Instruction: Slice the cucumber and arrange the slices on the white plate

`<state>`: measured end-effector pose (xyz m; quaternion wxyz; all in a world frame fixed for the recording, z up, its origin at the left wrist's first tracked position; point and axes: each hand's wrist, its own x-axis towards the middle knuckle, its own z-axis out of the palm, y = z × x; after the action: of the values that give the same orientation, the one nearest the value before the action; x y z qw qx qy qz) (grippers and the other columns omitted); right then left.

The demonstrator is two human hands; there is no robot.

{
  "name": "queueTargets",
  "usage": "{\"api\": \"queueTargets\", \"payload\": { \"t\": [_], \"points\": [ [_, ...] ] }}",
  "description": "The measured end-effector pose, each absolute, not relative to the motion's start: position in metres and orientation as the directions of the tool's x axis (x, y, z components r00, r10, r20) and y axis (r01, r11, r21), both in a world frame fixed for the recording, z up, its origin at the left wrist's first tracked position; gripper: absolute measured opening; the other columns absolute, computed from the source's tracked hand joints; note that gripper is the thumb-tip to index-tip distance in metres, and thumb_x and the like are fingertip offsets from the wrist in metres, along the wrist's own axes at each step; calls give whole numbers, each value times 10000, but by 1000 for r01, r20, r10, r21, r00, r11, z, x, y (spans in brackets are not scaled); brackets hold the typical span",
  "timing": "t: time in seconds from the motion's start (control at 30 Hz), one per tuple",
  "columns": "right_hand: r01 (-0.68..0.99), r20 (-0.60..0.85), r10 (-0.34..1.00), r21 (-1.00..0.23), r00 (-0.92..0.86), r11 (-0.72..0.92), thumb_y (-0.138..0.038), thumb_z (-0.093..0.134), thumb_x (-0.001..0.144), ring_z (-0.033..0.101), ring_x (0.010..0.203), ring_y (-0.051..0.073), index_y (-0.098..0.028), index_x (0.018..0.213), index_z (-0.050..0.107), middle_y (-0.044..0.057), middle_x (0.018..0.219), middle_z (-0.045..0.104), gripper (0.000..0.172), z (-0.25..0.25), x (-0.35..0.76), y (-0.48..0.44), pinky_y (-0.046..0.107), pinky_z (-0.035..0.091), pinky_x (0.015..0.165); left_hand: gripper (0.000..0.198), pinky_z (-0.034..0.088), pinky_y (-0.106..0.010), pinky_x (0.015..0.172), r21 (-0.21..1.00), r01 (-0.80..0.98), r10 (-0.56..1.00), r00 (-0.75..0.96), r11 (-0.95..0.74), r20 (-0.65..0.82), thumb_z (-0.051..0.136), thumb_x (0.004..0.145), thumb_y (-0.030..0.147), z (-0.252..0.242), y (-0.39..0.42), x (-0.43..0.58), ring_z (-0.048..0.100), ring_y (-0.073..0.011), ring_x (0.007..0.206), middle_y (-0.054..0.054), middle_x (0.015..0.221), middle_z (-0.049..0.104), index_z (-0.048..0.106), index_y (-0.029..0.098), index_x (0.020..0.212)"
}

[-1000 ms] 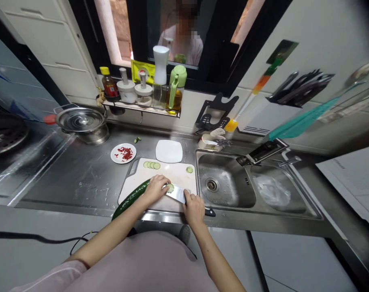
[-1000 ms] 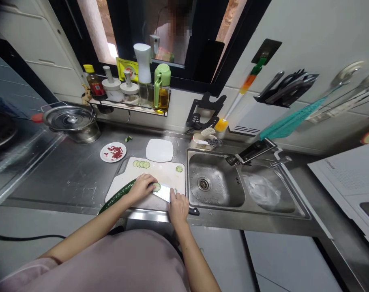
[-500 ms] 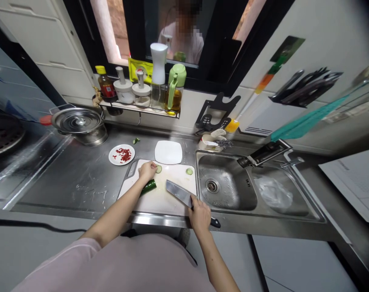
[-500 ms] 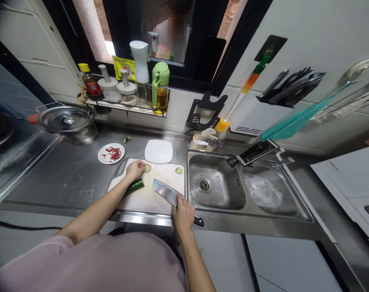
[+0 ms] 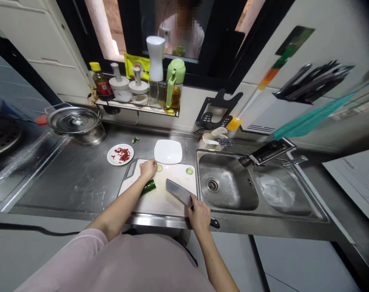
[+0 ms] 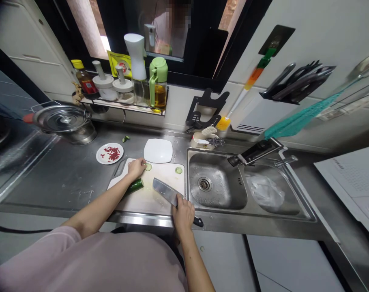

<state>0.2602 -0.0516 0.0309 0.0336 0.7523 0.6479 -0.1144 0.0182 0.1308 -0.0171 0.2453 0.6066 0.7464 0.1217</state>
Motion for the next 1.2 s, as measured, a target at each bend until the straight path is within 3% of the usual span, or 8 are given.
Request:
{"api": "queueTargets", "payload": {
  "t": [0.2, 0.3, 0.43, 0.5, 0.67, 0.83, 1.0, 1.2],
  "points": [
    [977, -202, 969, -127, 144, -171, -239, 547, 861, 589, 1009, 222, -198, 1323, 554, 77, 1078, 687, 464, 31, 261, -50, 299, 363, 890, 146, 330, -419, 901, 417, 885, 972, -140, 208, -187, 588, 792, 311, -14, 129, 20, 612, -265, 969, -69, 988, 709, 695, 246, 868],
    [973, -209, 967, -149, 144, -177, -236, 538, 860, 593, 1015, 220, -190, 1322, 559, 78, 1091, 691, 464, 30, 260, -48, 294, 366, 893, 137, 354, -407, 883, 492, 837, 969, -186, 242, -159, 608, 778, 330, -14, 128, 17, 609, -259, 942, -67, 951, 704, 707, 240, 808],
    [954, -208, 966, -223, 152, -198, -256, 502, 884, 605, 1018, 208, -191, 1303, 579, 72, 1110, 696, 432, 29, 258, -45, 277, 375, 886, 226, 420, -317, 777, 803, 496, 893, -440, 332, -98, 583, 805, 375, -18, 123, 5, 599, -185, 774, -20, 780, 661, 695, 221, 926],
    [938, -208, 962, -261, 177, -229, -301, 460, 916, 620, 996, 205, -212, 1269, 606, 70, 1083, 703, 392, 30, 256, -43, 275, 389, 858, 291, 435, -277, 727, 929, 267, 799, -600, 256, -48, 539, 836, 377, -20, 115, -2, 573, -149, 708, -6, 745, 619, 661, 184, 1016],
    [906, -262, 939, -300, 222, -298, -391, 409, 951, 646, 923, 208, -255, 1192, 650, 68, 964, 717, 367, 36, 247, -37, 266, 401, 768, 309, 439, -230, 677, 999, 41, 710, -705, 34, 5, 533, 846, 362, -20, 84, -16, 527, -105, 647, 25, 700, 540, 607, 153, 1061],
    [898, -306, 923, -299, 232, -324, -422, 410, 952, 650, 886, 207, -265, 1214, 635, 68, 936, 720, 380, 37, 237, -32, 261, 388, 726, 308, 447, -245, 628, 949, 301, 843, -531, 97, 82, 521, 866, 387, -14, 41, -21, 530, -124, 624, 2, 725, 585, 635, 177, 1061],
    [885, -308, 928, -344, 211, -315, -453, 385, 954, 643, 862, 196, -276, 1209, 640, 54, 898, 715, 402, 33, 231, -29, 251, 385, 708, 208, 468, -334, 843, 695, 711, 962, -100, -109, 253, 527, 887, 324, -8, 10, -22, 605, -197, 884, -61, 945, 674, 686, 210, 959],
    [878, -301, 932, -367, 202, -309, -467, 374, 951, 636, 873, 195, -268, 1219, 638, 49, 896, 712, 426, 35, 228, -27, 254, 383, 713, 209, 465, -347, 884, 582, 787, 963, 52, -202, 263, 509, 913, 303, -13, 3, -24, 599, -202, 951, -64, 987, 670, 683, 222, 994]
  ]
}}
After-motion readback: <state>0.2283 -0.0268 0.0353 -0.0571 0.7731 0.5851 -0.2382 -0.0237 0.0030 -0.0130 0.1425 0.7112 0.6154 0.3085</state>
